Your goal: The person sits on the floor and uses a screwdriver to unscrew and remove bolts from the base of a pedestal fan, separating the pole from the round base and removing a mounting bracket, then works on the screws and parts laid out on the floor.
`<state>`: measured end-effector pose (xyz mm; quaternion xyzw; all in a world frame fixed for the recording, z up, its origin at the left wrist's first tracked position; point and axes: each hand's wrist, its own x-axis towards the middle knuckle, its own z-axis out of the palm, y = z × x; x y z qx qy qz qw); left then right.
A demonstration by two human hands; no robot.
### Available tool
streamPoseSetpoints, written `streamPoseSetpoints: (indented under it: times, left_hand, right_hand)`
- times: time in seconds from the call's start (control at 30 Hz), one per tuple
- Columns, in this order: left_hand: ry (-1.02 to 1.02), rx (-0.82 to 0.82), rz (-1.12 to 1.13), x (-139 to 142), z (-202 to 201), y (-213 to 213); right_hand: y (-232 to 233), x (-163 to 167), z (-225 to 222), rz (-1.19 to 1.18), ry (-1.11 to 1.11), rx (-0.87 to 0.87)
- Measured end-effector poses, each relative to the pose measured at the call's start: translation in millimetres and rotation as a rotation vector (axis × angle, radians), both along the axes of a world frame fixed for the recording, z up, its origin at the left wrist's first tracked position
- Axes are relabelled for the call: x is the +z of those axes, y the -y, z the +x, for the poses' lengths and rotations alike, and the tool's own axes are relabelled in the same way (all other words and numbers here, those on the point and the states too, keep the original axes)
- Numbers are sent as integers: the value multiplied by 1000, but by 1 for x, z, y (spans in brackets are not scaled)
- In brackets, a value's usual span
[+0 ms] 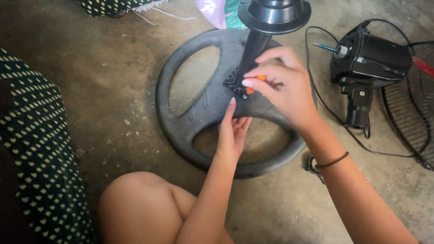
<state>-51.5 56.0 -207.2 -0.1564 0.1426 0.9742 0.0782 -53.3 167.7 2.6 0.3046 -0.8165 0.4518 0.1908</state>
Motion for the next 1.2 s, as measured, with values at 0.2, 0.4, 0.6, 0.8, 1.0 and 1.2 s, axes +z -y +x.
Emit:
streamPoseSetpoints:
  times: [0.2,0.4,0.6,0.8,1.0,1.2]
  left_hand:
    - [76,39,-78,13,-2,-6]
    - [95,23,-129,15,-10,-8]
    - [191,73,-174,18,-8,-9]
    - [173,68,-152,18,-9,-8]
    - [182,74,-151,18,-10,-9]
    - [201,55,-172,23,-8,-7]
  right_hand:
    - [0,11,-3,-15,322,138]
    - [-10,13,-6,58,206,108]
    - [-3,7,-5,-93,252,109]
    - [-6,21,-4,-63,389,185]
    - [3,10,0,163,29,-86]
    - [7,2,4,-112,314,103]
